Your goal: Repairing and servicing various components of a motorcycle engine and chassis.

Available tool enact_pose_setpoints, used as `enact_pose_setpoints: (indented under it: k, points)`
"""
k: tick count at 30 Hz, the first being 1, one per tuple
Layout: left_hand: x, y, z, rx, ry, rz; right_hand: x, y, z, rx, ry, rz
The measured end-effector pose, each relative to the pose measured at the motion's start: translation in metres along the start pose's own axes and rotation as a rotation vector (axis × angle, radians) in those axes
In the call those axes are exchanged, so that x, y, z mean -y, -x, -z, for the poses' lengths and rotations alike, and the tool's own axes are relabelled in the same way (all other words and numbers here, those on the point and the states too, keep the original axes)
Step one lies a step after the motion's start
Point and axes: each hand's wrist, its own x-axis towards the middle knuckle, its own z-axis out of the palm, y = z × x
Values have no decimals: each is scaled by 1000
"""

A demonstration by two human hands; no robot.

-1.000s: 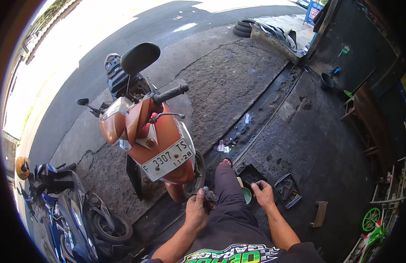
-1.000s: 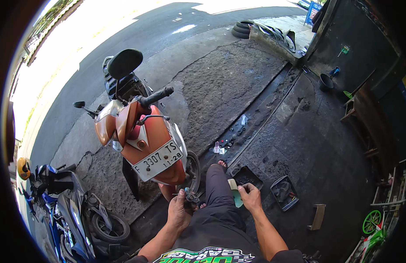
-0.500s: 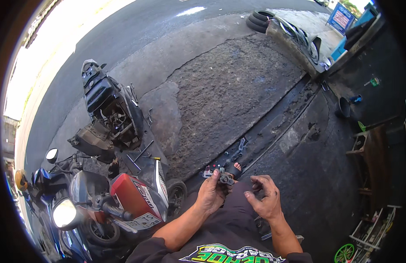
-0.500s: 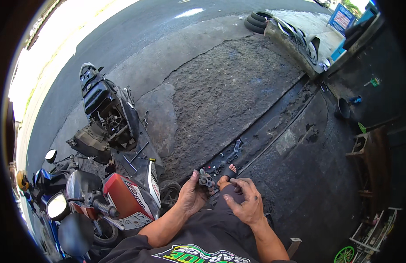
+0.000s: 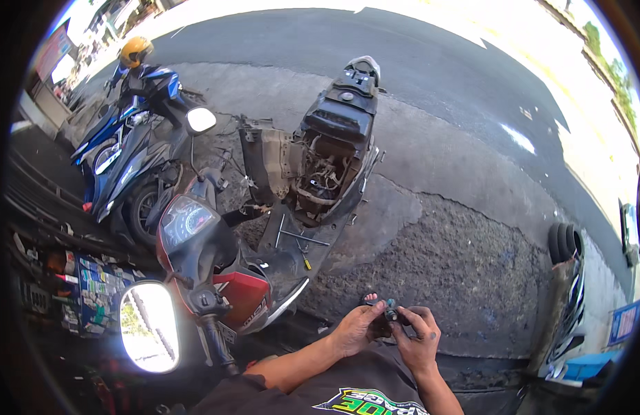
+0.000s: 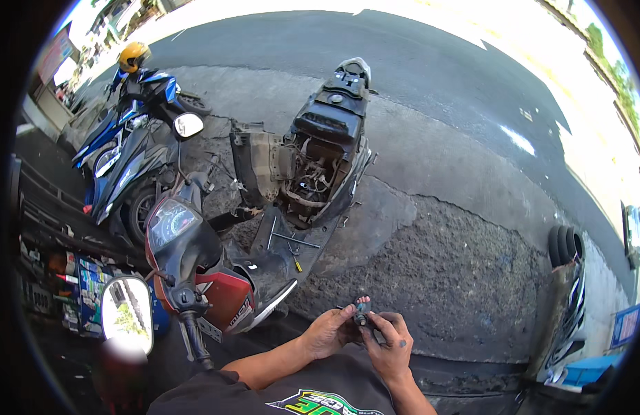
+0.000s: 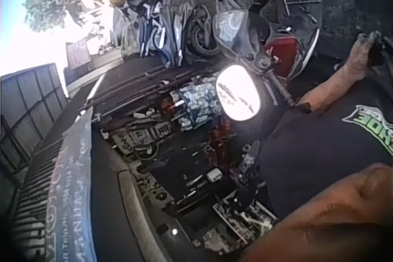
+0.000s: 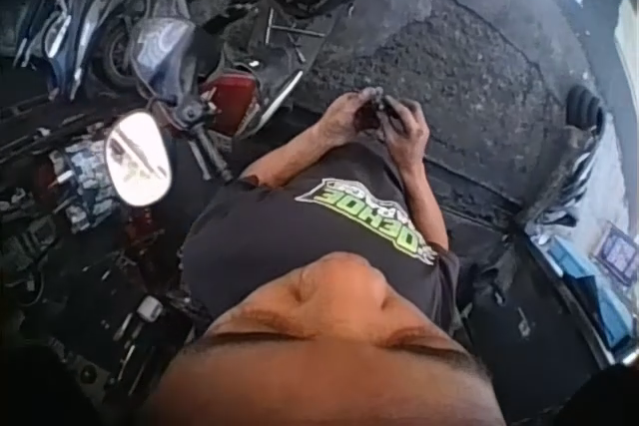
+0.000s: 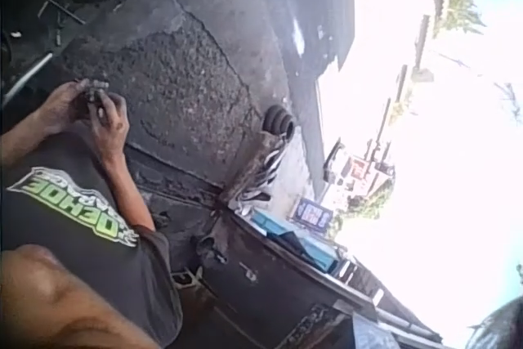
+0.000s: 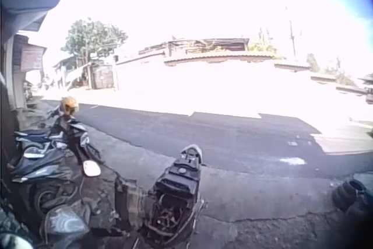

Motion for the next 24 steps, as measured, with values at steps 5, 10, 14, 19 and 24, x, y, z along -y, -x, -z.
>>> enact_pose_setpoints:
  k: [5, 10, 14, 19, 24]
  points:
    - [-60, -15, 12, -63, 103, -250, 22, -115, -19, 362, -17, 78]
    - [-108, -33, 21, -241, 157, -504, 12, -209, -75, 624, -116, 168]
    - [-145, -76, 56, -391, 98, -621, -17, -283, -130, 817, -160, 122]
    - [-226, -175, 123, -677, 38, -835, -90, -391, -229, 1000, -264, -367]
    - [-290, -255, 210, -705, 236, -795, -174, -461, -338, 1059, -524, -818]
